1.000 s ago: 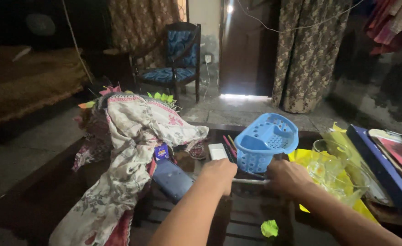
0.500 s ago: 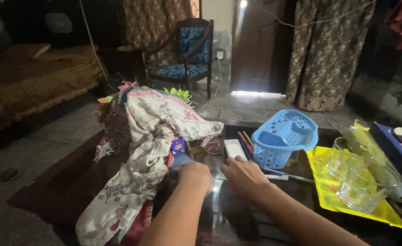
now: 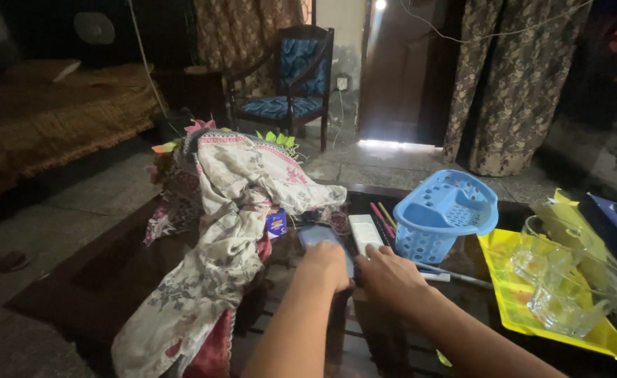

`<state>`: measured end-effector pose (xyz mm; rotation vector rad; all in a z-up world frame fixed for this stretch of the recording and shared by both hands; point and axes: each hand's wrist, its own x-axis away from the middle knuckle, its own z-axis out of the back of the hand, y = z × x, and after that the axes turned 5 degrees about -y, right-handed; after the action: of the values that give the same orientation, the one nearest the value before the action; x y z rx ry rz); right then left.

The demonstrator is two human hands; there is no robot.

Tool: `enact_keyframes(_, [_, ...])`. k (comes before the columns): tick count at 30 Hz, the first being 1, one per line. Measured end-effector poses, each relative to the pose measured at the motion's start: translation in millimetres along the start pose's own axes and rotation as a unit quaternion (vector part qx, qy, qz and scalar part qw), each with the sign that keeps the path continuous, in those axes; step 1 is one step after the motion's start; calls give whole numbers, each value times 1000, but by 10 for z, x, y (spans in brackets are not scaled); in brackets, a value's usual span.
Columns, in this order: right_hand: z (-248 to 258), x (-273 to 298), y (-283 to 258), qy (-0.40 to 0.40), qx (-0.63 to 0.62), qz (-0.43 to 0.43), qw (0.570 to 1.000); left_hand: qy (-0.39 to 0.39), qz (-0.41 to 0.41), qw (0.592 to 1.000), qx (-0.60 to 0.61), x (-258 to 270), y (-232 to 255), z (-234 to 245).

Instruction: Cleaning a blue plastic organizer with a cloth and organizing artificial flowers on a coffee table.

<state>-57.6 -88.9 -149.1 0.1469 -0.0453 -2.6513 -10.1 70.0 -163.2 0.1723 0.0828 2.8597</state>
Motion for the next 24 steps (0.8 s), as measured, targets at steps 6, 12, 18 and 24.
enact_keyframes(6, [108,2,61,20,-52,-12,998,-10,71,990,125,-62,143,192])
enact_keyframes(12, [-102,-66,138,31,-6,23,999,-29,60,992,108,-85,92,281])
enact_keyframes(18, [159,45,-85,10,2,21,1000,-17,61,991,115,26,50,416])
enact_keyframes(24, [260,8,-138,-37,25,-3,999,-25,71,986,152,408,105,706])
